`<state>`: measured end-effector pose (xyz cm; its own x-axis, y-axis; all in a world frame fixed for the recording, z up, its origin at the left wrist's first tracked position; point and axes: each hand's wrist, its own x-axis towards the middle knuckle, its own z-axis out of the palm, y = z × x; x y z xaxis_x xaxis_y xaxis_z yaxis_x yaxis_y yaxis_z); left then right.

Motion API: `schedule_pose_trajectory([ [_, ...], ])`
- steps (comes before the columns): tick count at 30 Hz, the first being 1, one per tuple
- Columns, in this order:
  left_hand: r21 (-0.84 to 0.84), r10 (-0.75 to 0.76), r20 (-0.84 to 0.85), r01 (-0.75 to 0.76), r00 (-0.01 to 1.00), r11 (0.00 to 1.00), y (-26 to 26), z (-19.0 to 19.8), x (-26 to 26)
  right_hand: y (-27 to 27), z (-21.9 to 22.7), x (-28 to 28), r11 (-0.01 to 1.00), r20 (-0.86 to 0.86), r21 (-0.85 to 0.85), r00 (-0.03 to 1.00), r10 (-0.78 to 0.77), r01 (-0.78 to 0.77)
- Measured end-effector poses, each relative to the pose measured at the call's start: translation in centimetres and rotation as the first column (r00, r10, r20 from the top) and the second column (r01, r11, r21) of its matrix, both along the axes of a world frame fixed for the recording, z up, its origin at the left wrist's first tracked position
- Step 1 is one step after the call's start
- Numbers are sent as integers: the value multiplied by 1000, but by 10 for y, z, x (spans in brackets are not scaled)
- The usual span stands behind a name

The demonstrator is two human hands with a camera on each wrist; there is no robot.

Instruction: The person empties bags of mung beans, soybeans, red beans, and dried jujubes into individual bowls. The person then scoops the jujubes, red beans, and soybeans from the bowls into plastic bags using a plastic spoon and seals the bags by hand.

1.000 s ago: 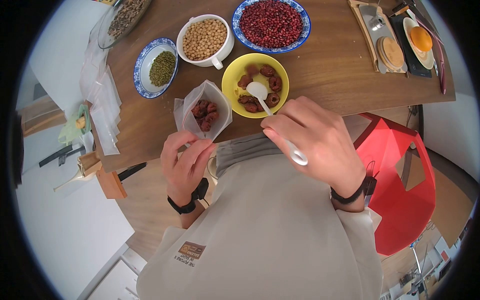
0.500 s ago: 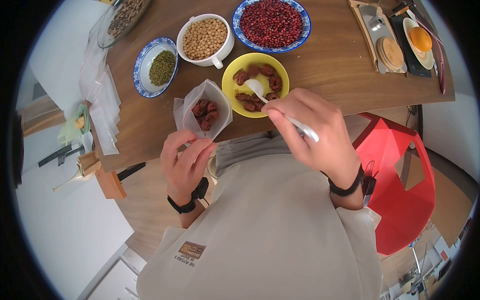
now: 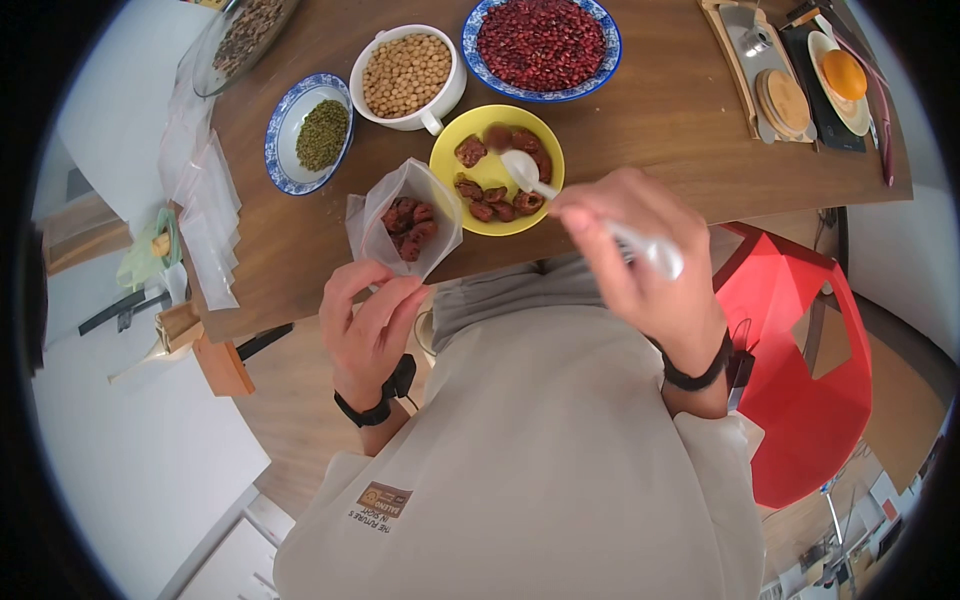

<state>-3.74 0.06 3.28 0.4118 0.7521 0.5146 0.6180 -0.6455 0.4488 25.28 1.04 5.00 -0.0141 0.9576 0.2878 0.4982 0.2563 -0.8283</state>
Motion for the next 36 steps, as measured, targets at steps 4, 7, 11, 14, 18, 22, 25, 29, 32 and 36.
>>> schedule_pose_trajectory([
  [4, -5, 12, -2, -12, 1000, 1000, 0, 0, 2, 1, 10, -13, 944, 281, 243, 947, 153, -224],
  [7, -38, 6, -5, -6, 1000, 999, -2, 1, 0, 3, 4, -24, 927, 313, 223, 923, 225, -302],
  [11, 5, 25, -4, -25, 1000, 1000, -1, 1, -2, 5, -9, -25, 944, 228, 222, 954, 193, -244],
  [14, 44, 52, -3, -52, 999, 998, -2, 1, -3, 6, -19, -21, 998, -131, -52, 991, 34, -41],
  [18, 47, 97, 9, -97, 995, 994, -2, 3, -3, 10, -27, -16, 940, -517, -338, 845, -138, -53],
  [22, 56, 104, 32, -106, 994, 993, -1, 2, -2, 5, -25, -20, 952, -473, -307, 868, -152, -1],
  [25, 44, 96, 21, -97, 995, 994, -1, 2, -2, 3, -24, -19, 965, -420, -258, 905, -68, -48],
  [29, -4, 90, -9, -90, 996, 996, -5, 2, -6, 8, -21, -8, 970, -144, -19, 961, 237, -242],
  [32, -19, 87, -10, -87, 996, 996, -5, 3, -5, 8, -26, -9, 962, -131, 2, 954, 270, -272],
  [36, -20, 88, -7, -88, 996, 996, -6, 2, -4, 4, -33, -10, 953, -412, -226, 907, 92, -200],
])
